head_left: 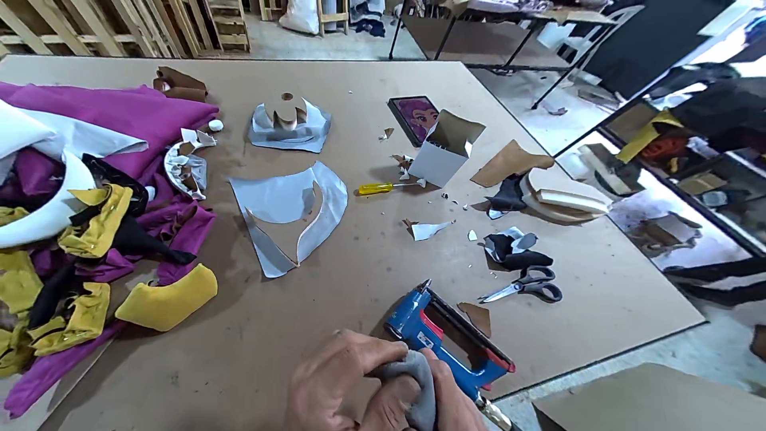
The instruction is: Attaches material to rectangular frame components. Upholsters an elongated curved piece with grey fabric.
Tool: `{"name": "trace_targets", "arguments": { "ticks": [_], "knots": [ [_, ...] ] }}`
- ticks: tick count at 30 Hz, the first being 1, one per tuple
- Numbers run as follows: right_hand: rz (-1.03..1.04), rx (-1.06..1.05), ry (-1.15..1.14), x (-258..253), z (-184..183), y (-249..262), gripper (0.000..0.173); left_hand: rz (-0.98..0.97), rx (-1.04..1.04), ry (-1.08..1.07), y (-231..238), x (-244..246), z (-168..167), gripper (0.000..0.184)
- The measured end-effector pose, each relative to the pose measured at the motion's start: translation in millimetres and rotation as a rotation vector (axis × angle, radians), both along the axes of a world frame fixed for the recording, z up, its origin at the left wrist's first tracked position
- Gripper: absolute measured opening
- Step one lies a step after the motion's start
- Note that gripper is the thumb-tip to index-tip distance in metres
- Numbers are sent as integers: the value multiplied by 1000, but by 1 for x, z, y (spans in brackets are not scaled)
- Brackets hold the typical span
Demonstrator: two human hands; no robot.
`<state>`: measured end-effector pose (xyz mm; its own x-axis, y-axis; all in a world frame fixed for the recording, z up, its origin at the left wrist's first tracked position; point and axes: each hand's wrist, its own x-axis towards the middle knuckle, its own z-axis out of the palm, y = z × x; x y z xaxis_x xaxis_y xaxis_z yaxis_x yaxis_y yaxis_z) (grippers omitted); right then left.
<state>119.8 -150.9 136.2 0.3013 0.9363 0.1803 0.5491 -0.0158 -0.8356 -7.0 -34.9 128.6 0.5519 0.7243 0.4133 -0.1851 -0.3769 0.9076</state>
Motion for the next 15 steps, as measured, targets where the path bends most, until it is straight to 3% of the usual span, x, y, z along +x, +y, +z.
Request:
{"name": "trace_targets", "arguments": {
  "ticks": [2,6,15],
  "knots": [
    [4,3,-6,-2,4,1,66,-13,-6,-32,-1,-1,2,24],
    [11,56,67,-6,2,2,55,44,-12,-29,-4,-1,8,13],
    [31,203,733,-22,-11,13,45,72,-286,-96,-3,9,1,12]
  ]
}}
